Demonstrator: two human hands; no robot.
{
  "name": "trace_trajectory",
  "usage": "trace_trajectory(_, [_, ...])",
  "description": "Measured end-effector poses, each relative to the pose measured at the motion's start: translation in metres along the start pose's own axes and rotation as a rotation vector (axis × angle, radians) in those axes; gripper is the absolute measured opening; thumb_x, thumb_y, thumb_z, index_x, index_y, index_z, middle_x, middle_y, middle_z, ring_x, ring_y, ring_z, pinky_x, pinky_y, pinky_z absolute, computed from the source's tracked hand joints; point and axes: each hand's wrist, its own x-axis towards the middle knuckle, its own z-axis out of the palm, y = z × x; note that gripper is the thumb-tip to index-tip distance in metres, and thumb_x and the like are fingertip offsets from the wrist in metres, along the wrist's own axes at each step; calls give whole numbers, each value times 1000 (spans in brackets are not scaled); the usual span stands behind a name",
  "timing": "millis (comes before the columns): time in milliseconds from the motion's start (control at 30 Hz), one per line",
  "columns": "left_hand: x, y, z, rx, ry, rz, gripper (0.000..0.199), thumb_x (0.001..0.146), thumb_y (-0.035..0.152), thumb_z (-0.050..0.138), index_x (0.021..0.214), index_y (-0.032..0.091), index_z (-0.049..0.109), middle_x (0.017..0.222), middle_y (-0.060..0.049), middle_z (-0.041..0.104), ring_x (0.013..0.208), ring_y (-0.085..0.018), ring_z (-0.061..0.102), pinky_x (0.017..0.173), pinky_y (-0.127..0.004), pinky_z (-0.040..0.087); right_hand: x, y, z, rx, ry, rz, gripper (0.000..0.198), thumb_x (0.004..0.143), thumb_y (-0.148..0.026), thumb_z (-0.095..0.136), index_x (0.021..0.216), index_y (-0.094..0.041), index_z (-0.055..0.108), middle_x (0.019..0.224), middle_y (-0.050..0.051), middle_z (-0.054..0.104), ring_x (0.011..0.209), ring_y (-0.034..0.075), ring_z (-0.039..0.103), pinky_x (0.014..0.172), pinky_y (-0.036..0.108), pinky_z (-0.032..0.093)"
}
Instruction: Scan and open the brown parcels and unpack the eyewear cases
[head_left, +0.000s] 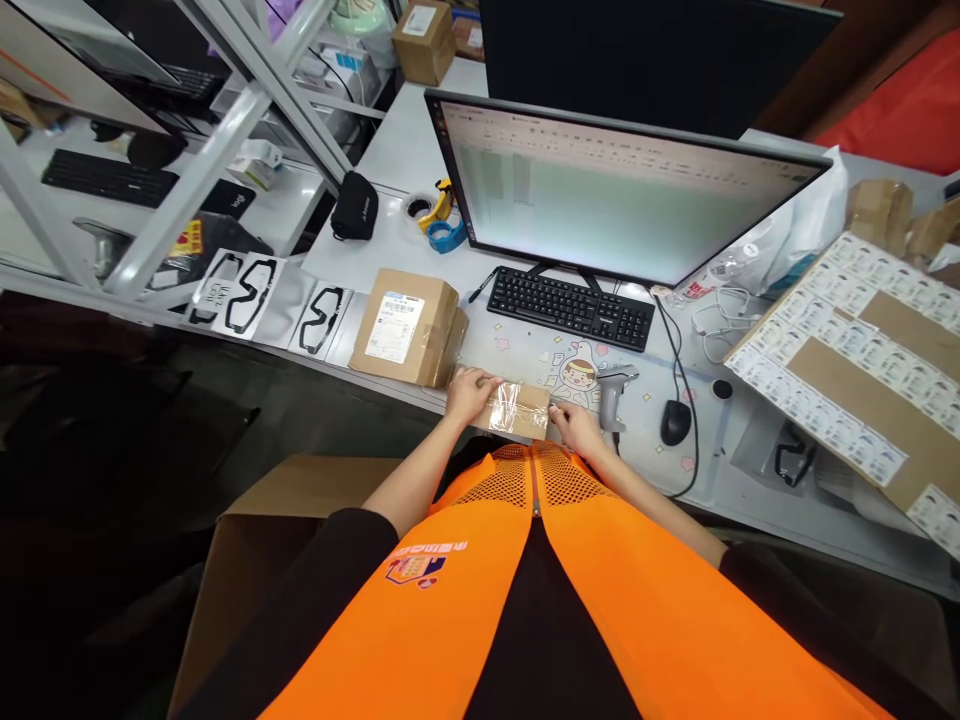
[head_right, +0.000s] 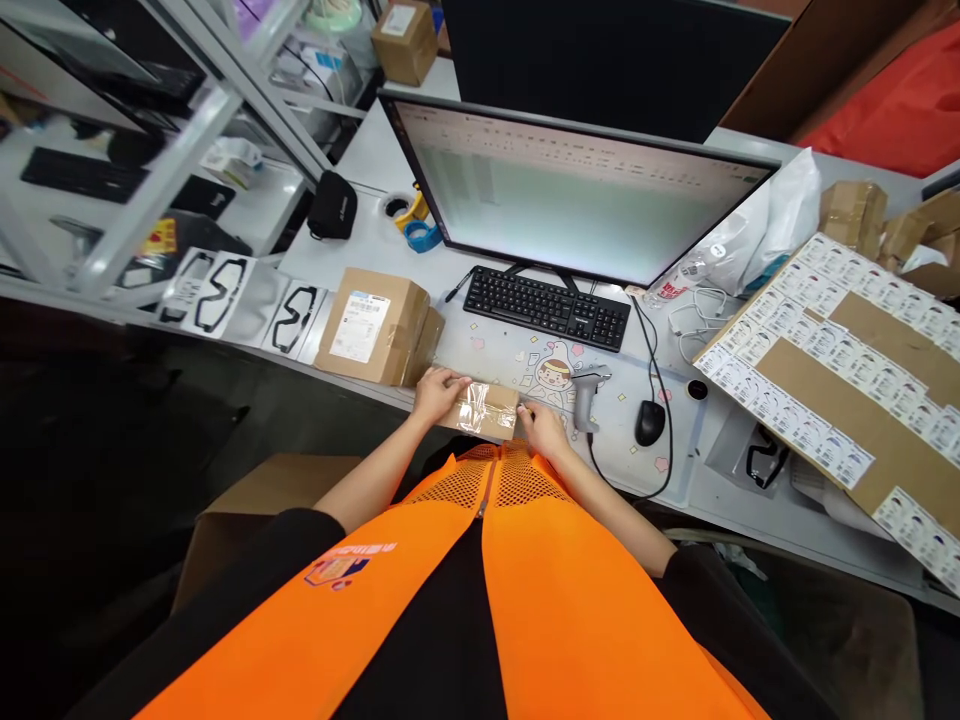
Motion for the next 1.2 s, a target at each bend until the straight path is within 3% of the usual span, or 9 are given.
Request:
trace_trajectory(167, [0,-1,4,-53,23,-42,22,94,39,82,78,24,78,93,-7,80,102,-29,66,91,-39,52,-15,-14,2,-198,-30,81,43,113,-40,42,116,-19,80,107,15,83,102,30,76,85,32,50])
trace_trajectory(400, [9,-7,9,-138,20,-41,25,93,40,82,76,23,74,92,-8,79,101,-30,69,92,-42,55,-49,-5,12,-101,-115,90,46,112,-45,45,124,-21,83,104,12,84,102,28,77,85,30,51])
trace_trajectory(533, [2,-26,2,-324,39,58,13,99,30,68,104,21,75,117,-12,79,119,-29,71,110,-46,54,-59,-21,-13,-276,57,221,49,113,-46,42,137,-23,78,112,14,84,108,30,77,89,33,53])
trace_trajectory(600, [-11,-43,-1,-429,17,134,32,100,28,65,130,20,69,145,-16,70,141,-29,63,124,-47,47,-55,-48,-20,-416,92,218,51,114,-50,39,141,-26,75,113,14,83,107,31,77,89,35,53])
trace_trajectory(700, [-34,-69,-1,-521,-125,167,73,94,31,75,161,21,48,173,-18,45,163,-32,42,135,-51,34,-34,-103,-10,-577,-14,80,48,115,-49,39,139,-27,74,118,13,83,109,30,78,92,36,54])
trace_trajectory(800, [-45,-87,5,-556,-268,141,107,86,35,84,174,23,25,181,-20,30,168,-35,32,137,-54,29,-4,-152,17,-690,-91,-45,45,116,-42,39,136,-21,73,124,17,81,114,30,78,96,37,56])
trace_trajectory(900, [-42,-94,11,-584,-338,124,115,86,35,84,177,18,16,181,-25,29,168,-38,32,137,-57,29,17,-177,41,-769,-153,-110,42,113,-27,39,135,-14,72,122,22,80,113,30,79,96,37,58])
trace_trajectory(1033, [-38,-91,15,-638,-355,114,115,84,29,84,178,20,18,180,-23,32,167,-39,35,137,-58,29,19,-177,44,-864,-208,-131,44,110,-16,37,136,-11,72,119,24,80,115,32,79,96,39,60])
trace_trajectory(1200, [-43,-79,16,-608,-330,73,106,89,29,78,178,20,21,181,-22,31,168,-38,31,138,-58,26,-6,-140,14,-974,-250,-83,52,109,-14,36,150,-16,67,116,24,80,116,35,78,96,43,59])
